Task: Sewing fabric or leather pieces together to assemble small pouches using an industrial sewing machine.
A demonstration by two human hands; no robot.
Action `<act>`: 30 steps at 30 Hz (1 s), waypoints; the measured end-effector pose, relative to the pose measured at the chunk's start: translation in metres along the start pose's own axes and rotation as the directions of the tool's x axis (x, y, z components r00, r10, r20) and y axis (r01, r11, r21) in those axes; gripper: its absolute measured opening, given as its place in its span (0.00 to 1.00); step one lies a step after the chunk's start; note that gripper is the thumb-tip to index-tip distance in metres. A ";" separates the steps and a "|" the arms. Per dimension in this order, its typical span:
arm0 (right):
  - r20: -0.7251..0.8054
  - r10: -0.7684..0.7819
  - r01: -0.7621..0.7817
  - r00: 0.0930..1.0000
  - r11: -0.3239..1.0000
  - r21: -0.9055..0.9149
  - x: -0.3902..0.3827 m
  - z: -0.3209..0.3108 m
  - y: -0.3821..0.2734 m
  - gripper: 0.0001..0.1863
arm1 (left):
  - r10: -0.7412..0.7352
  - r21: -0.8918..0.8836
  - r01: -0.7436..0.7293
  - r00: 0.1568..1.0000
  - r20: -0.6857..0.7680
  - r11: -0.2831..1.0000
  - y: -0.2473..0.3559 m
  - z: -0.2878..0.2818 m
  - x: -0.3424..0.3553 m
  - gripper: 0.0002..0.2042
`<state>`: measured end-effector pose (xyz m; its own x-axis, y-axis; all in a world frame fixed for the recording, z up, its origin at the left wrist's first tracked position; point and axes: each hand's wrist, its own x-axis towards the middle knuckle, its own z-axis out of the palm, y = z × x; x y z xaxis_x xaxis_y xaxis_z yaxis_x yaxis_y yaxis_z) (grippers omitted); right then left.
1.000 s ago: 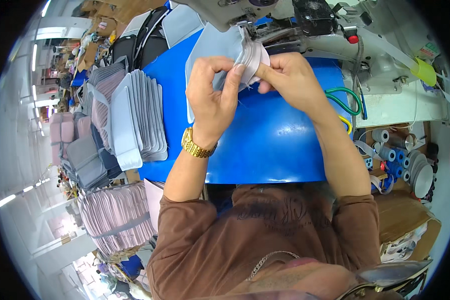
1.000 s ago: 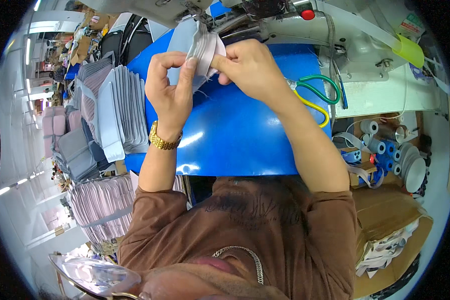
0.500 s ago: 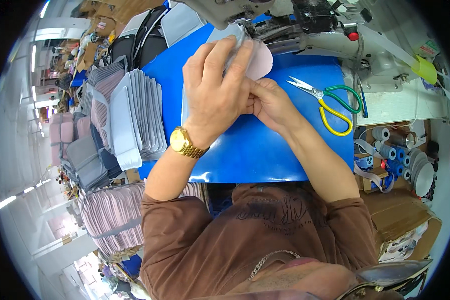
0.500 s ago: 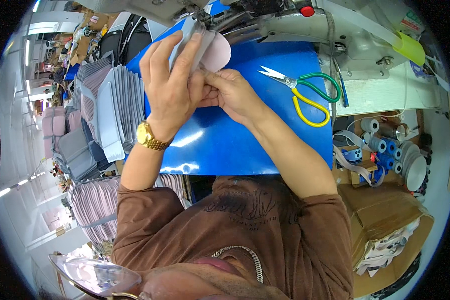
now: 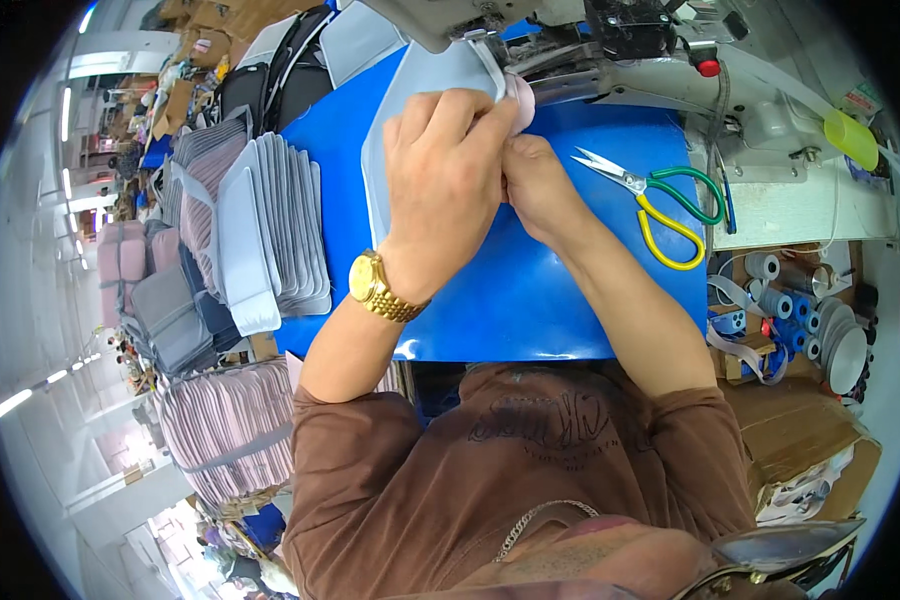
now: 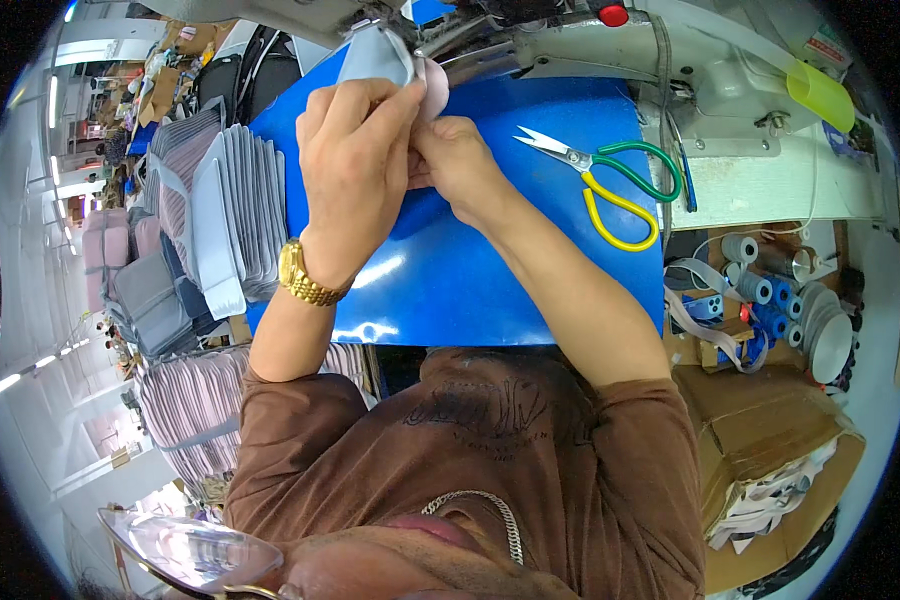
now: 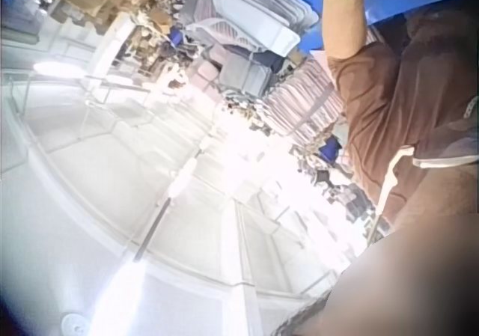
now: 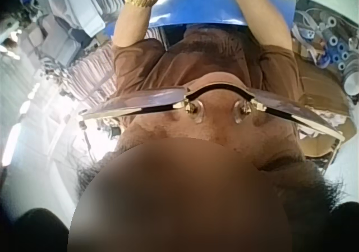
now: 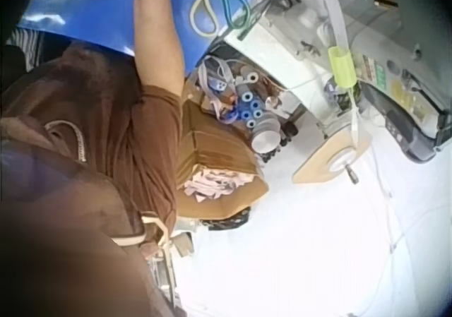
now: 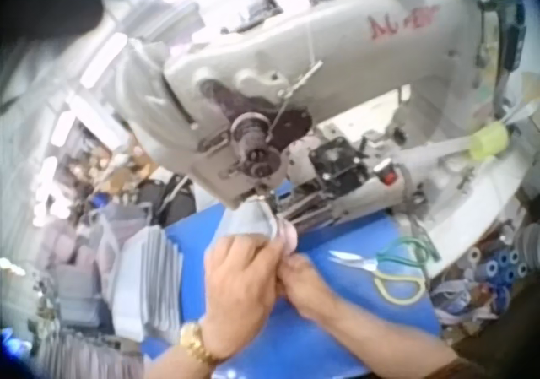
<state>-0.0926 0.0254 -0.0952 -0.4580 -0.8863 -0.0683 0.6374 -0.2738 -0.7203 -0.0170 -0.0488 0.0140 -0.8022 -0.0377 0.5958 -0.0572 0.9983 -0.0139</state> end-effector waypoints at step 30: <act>-0.043 -0.300 0.155 0.953 0.604 -0.781 -0.054 0.006 -0.080 0.22 | -0.479 -0.787 0.494 0.827 0.294 0.370 -0.041 0.053 -0.001 0.22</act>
<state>-0.1152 0.0926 -0.0291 -0.6539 -0.7468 0.1213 -0.1701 -0.0111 -0.9854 -0.0458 -0.0916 -0.0288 -0.8110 -0.5222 0.2639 0.0505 0.3868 0.9208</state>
